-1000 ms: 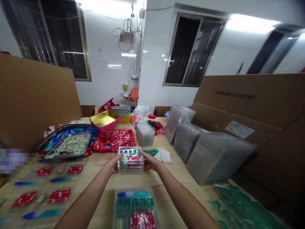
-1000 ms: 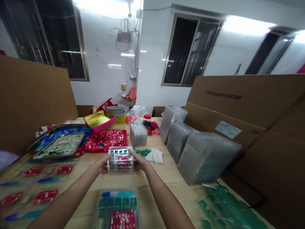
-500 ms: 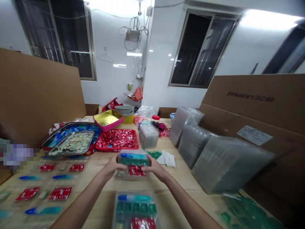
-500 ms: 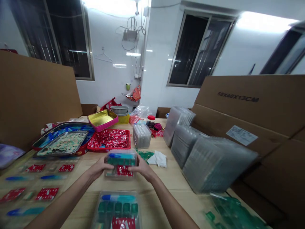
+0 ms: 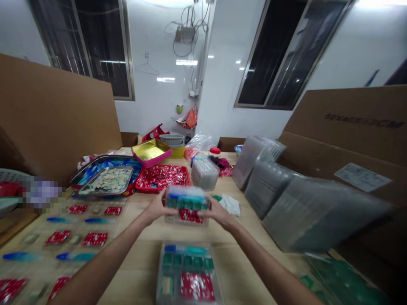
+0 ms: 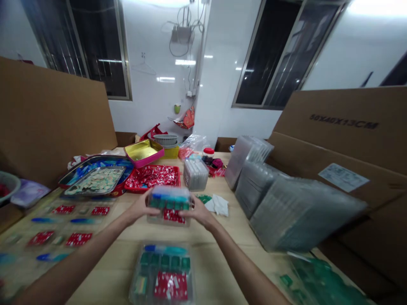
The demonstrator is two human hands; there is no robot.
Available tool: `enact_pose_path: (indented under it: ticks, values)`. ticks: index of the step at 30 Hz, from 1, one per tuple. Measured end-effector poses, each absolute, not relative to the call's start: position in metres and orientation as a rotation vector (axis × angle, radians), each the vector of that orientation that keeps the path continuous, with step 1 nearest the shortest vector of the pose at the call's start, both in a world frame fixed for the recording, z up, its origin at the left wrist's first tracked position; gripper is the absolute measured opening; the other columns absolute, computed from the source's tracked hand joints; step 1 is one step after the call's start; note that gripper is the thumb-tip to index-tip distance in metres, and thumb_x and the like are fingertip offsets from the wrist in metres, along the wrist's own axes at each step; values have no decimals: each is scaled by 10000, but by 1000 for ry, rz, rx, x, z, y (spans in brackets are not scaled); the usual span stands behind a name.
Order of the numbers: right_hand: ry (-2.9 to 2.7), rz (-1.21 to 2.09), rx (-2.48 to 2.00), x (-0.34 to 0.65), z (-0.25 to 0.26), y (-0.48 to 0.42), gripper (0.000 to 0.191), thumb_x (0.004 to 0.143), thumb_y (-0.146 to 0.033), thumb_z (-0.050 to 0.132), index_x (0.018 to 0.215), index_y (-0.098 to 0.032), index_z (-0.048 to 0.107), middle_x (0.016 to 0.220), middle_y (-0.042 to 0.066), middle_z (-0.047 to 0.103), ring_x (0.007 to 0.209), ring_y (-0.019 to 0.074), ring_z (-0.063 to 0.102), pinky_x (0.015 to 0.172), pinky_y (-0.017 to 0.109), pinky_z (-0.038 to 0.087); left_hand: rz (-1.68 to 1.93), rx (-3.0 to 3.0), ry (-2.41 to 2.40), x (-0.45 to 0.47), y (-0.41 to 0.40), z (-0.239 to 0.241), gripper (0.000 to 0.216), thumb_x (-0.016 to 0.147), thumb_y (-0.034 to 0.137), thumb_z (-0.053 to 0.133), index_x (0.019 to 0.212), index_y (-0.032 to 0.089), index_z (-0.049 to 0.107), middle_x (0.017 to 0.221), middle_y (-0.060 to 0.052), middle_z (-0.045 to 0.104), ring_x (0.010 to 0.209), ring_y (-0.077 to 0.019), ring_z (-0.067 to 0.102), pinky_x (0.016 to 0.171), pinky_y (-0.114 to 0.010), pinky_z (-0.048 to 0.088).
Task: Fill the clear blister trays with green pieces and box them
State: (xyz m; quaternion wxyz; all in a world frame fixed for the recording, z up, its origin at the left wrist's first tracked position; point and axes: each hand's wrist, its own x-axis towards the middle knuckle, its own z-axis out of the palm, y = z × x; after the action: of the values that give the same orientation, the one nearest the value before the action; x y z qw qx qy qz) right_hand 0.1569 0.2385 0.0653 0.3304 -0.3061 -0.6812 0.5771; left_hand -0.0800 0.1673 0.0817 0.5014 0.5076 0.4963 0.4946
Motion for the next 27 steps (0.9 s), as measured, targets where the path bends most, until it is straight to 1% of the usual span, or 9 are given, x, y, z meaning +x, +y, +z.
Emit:
enact_pose_path:
  ticks: [2,4,7,10,14,17,20,24,27]
  values:
    - [-1709,1629,-869,159,95,232,610,671,-484,737,1175,-172,589,1156,99,649,1082,286,580,997,441,385,1152,1172,1237,-77,161,107,771,495,396,843,1163,144,554,1089,-102,653,949,-255,605,837,-354,469]
    - [-1586,1770,-973,164,120,220,506,759,-560,619,1077,-166,641,1030,91,696,973,267,630,919,423,436,1074,1113,1287,-73,147,131,649,569,490,779,1066,106,616,947,-113,683,813,-245,623,709,-343,478]
    - [-1440,1894,-1158,173,144,189,502,804,-611,527,1040,-186,653,931,74,715,880,243,651,806,392,474,953,1025,1366,-64,115,156,638,604,584,715,1035,119,652,837,-110,689,706,-228,602,614,-323,456]
    - [-1367,1977,-1295,183,153,151,503,805,-637,506,1030,-210,646,900,69,718,822,230,649,726,368,477,837,941,1349,-56,79,163,647,617,635,672,1057,162,655,797,-92,690,685,-223,582,621,-323,446]
    - [-1353,2053,-1385,189,146,112,527,773,-676,513,996,-215,640,872,75,705,808,226,626,716,364,469,760,799,1471,-49,46,149,625,602,665,655,1006,189,672,694,-64,662,650,-234,543,644,-370,440]
    - [-1396,2078,-1426,188,135,99,546,760,-705,489,956,-219,640,870,75,689,802,216,605,716,356,468,755,717,1550,-45,37,134,594,569,658,680,935,190,684,659,-66,645,686,-263,540,689,-416,447]
    - [-1466,2022,-1499,185,127,94,560,743,-727,478,929,-223,637,861,75,676,778,208,582,672,335,463,752,695,1567,-44,34,123,574,551,668,681,882,199,679,660,-74,639,757,-302,550,750,-458,433]
    - [-1519,1943,-1571,183,120,92,566,742,-720,481,1006,-240,623,1003,91,665,915,240,560,709,365,457,739,645,1620,-43,33,112,664,485,710,693,944,234,641,844,-113,658,970,-391,513,887,-586,332]
    - [-1459,2065,-1525,183,118,91,585,770,-725,419,1092,-270,594,1032,85,666,984,261,549,781,441,432,707,579,1594,-42,31,108,721,464,734,678,986,240,618,984,-150,642,1069,-446,467,906,-686,259]
